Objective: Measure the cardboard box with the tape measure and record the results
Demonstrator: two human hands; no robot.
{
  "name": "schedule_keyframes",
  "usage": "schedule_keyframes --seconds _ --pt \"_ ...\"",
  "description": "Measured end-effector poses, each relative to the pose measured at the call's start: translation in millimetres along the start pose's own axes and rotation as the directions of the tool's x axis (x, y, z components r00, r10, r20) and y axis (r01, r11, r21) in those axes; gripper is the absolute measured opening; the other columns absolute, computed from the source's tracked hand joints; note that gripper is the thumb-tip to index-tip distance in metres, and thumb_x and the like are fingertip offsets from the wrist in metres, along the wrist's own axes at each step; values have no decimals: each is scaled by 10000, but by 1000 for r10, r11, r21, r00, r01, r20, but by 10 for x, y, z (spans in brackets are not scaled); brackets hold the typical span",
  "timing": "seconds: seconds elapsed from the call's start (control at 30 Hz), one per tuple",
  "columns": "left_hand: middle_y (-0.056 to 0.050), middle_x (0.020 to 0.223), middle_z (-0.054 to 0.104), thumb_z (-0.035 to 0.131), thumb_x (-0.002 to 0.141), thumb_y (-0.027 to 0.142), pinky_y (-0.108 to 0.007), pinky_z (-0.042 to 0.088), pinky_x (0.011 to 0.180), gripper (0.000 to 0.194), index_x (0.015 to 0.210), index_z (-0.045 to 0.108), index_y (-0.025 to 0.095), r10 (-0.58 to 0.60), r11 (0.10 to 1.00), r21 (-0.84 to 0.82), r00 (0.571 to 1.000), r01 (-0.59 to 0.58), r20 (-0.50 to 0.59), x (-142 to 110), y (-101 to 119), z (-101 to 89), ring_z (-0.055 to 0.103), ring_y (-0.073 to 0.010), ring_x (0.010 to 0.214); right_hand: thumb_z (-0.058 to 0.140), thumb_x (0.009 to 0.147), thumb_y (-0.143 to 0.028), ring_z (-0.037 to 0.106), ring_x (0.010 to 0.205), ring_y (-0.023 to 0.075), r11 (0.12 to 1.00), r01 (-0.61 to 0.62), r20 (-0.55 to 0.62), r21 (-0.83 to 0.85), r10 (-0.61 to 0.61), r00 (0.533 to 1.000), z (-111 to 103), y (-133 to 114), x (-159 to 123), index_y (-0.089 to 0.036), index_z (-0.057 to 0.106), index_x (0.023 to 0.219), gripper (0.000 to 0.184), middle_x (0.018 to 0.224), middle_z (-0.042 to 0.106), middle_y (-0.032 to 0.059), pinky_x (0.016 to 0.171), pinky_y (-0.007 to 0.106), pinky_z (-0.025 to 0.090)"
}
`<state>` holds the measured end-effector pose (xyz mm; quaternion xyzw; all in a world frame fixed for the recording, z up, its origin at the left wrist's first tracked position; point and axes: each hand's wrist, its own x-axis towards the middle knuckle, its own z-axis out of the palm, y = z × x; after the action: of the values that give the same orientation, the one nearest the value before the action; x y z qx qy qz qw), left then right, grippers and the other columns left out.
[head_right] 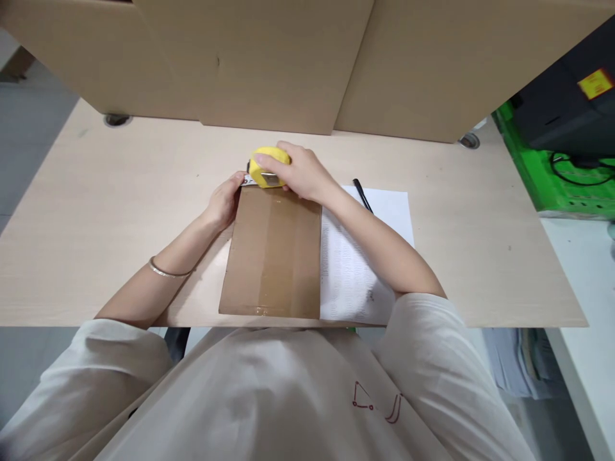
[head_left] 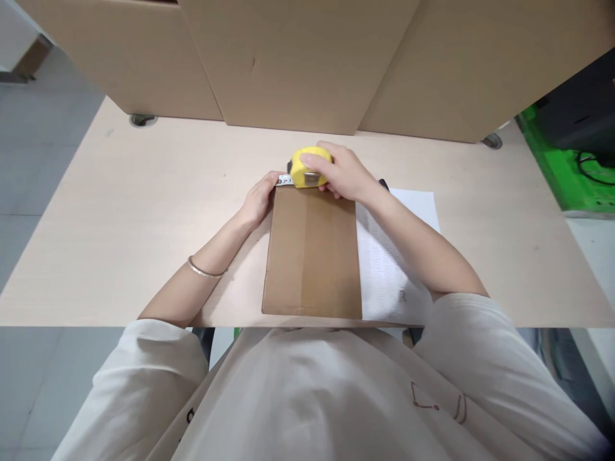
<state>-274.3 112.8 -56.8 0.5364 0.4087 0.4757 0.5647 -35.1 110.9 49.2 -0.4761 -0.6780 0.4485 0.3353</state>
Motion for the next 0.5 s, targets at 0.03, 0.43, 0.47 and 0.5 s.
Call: schedule_keyframes --seconds 0.03,0.43,0.47,0.5 --pt "-100 1246 884 782 972 892 -507 631 1253 656 1124 812 255 -1 1000 10 1000 1 2 -2 -5 -16 808 -351 1304 858 958 -998 625 635 189 1000 -10 -23 19 11 1000 -111 34 -70 -267 617 936 770 801 644 38 420 264 361" --pt "-95 1234 811 751 992 994 -486 601 1213 756 1180 790 263 -10 999 47 998 7 66 -67 108 5 752 -335 1262 871 844 -985 445 429 150 961 -128 -167 244 172 971 -851 714 -603 -273 698 1003 749 646 604 -2 324 286 280" --pt "-93 1232 810 753 987 1002 -486 597 1220 764 1184 787 265 -10 999 49 998 7 66 -66 109 2 749 -333 1263 876 844 -988 471 442 163 961 -130 -174 245 175 969 -828 726 -588 -280 689 1016 751 650 589 -4 327 293 294" --pt "-91 1236 811 755 982 1012 -486 594 1225 772 1185 784 267 -9 999 51 998 6 67 -64 108 -3 747 -332 1267 878 846 -989 499 459 176 962 -128 -185 240 175 967 -805 732 -575 -285 684 1025 752 657 580 -2 332 300 305"
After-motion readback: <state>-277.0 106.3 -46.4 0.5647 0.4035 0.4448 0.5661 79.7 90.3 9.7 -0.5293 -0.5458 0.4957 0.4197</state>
